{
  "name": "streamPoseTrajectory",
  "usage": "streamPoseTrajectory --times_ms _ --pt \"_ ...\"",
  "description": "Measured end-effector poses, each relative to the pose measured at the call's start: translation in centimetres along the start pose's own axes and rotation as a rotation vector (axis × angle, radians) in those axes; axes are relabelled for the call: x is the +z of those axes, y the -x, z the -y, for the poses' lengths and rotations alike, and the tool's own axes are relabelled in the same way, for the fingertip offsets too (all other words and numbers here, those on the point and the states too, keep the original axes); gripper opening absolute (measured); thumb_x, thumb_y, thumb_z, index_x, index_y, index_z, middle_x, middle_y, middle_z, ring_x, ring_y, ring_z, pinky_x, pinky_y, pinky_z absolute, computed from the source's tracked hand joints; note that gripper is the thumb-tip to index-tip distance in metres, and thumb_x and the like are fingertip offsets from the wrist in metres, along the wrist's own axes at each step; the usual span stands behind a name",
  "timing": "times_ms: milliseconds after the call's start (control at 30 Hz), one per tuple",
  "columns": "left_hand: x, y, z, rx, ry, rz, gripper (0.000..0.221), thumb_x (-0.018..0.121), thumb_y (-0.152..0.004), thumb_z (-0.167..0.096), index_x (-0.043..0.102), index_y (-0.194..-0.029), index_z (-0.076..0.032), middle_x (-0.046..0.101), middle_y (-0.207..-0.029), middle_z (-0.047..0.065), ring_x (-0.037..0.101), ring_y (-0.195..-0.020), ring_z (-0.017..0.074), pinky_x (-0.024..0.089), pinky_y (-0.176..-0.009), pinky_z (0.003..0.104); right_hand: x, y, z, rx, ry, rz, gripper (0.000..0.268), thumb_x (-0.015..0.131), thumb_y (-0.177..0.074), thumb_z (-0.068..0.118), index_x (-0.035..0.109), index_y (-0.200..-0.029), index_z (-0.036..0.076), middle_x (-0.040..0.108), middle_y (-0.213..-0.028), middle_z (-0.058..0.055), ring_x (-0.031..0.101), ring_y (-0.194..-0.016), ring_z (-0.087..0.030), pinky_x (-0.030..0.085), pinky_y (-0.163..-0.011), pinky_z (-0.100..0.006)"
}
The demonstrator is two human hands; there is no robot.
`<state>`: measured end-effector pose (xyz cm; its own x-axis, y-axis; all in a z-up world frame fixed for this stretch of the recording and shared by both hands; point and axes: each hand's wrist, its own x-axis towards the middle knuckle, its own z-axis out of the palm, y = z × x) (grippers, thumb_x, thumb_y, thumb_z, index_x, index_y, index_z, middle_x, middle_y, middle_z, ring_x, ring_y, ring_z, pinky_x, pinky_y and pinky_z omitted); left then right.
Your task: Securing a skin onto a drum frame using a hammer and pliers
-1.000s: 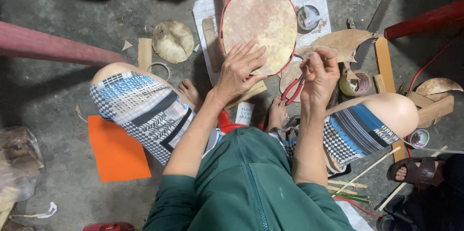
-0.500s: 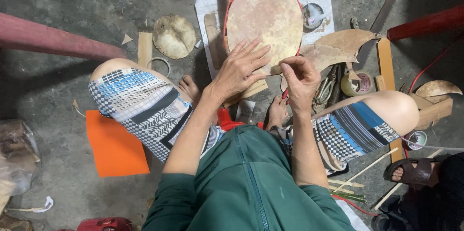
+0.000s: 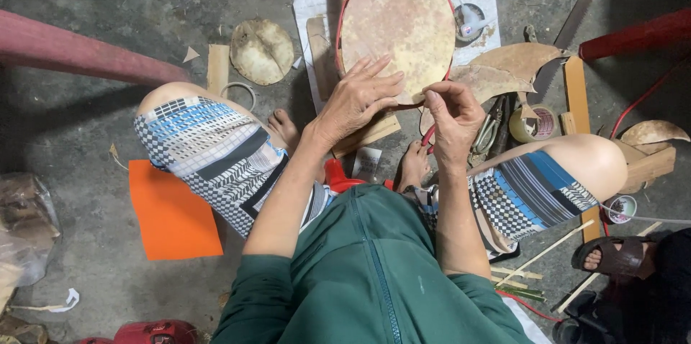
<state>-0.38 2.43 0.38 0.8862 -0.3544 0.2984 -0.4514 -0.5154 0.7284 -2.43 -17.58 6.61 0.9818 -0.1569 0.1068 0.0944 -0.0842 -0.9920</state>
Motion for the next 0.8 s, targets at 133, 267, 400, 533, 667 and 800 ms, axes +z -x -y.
streamPoseTrajectory --times_ms 133,267,400,533,667,800 --pt "0.2 0.1 0.3 -0.005 0.011 0.0 0.028 0.066 -0.1 -0.044 0.077 -0.117 -0.026 0.068 -0.136 -0.009 0.047 -0.143 0.0188 0.028 -0.123 0.044 -0.3 -0.2 0.0 -0.011 -0.015 -0.043 0.012 0.079 -0.094 0.005 0.071 -0.101 0.0 0.071 -0.087 -0.011 0.064 -0.071 -0.01 0.05 -0.062 -0.021" --pt "0.6 0.1 0.5 0.001 0.004 -0.004 0.028 0.066 -0.099 -0.045 0.078 -0.117 -0.026 0.068 -0.135 -0.01 0.046 -0.143 0.0184 0.027 -0.123 0.044 -1.0 -0.5 -0.6 -0.006 -0.062 -0.098 0.013 0.077 -0.096 0.009 0.069 -0.102 0.001 0.071 -0.089 -0.012 0.063 -0.069 -0.01 0.048 -0.058 -0.019" --pt "1.1 0.3 0.6 0.023 -0.041 -0.007 0.029 0.069 -0.098 -0.046 0.078 -0.115 -0.025 0.069 -0.134 -0.009 0.047 -0.143 0.019 0.027 -0.123 0.045 -0.9 -0.2 -0.6 -0.007 -0.046 -0.098 0.013 0.078 -0.095 0.009 0.069 -0.101 0.001 0.071 -0.089 -0.011 0.063 -0.069 -0.01 0.048 -0.058 -0.019" --pt "0.7 0.2 -0.3 -0.003 -0.042 0.001 0.031 0.078 -0.092 -0.042 0.077 -0.117 -0.025 0.069 -0.135 -0.009 0.047 -0.143 0.0194 0.028 -0.123 0.044 -0.3 0.3 -0.7 -0.064 0.05 0.042 0.008 0.079 -0.093 0.001 0.074 -0.099 0.002 0.071 -0.088 -0.011 0.062 -0.073 -0.01 0.049 -0.061 -0.024" --pt "0.4 0.1 -0.6 -0.013 -0.041 -0.001 0.032 0.082 -0.088 -0.038 0.077 -0.116 -0.023 0.069 -0.135 -0.008 0.047 -0.143 0.0199 0.029 -0.123 0.044 0.7 0.3 0.2 -0.172 0.205 0.14 0.011 0.082 -0.087 -0.005 0.077 -0.093 0.004 0.073 -0.081 -0.009 0.063 -0.066 -0.014 0.05 -0.058 -0.027" --pt "0.3 0.0 -0.8 -0.022 -0.041 -0.005 0.033 0.085 -0.086 -0.034 0.078 -0.115 -0.021 0.07 -0.134 -0.007 0.048 -0.142 0.0199 0.029 -0.123 0.044 1.3 0.4 0.6 -0.215 0.277 0.169 0.011 0.082 -0.088 -0.001 0.078 -0.09 0.008 0.072 -0.079 -0.008 0.062 -0.063 -0.016 0.047 -0.056 -0.027"
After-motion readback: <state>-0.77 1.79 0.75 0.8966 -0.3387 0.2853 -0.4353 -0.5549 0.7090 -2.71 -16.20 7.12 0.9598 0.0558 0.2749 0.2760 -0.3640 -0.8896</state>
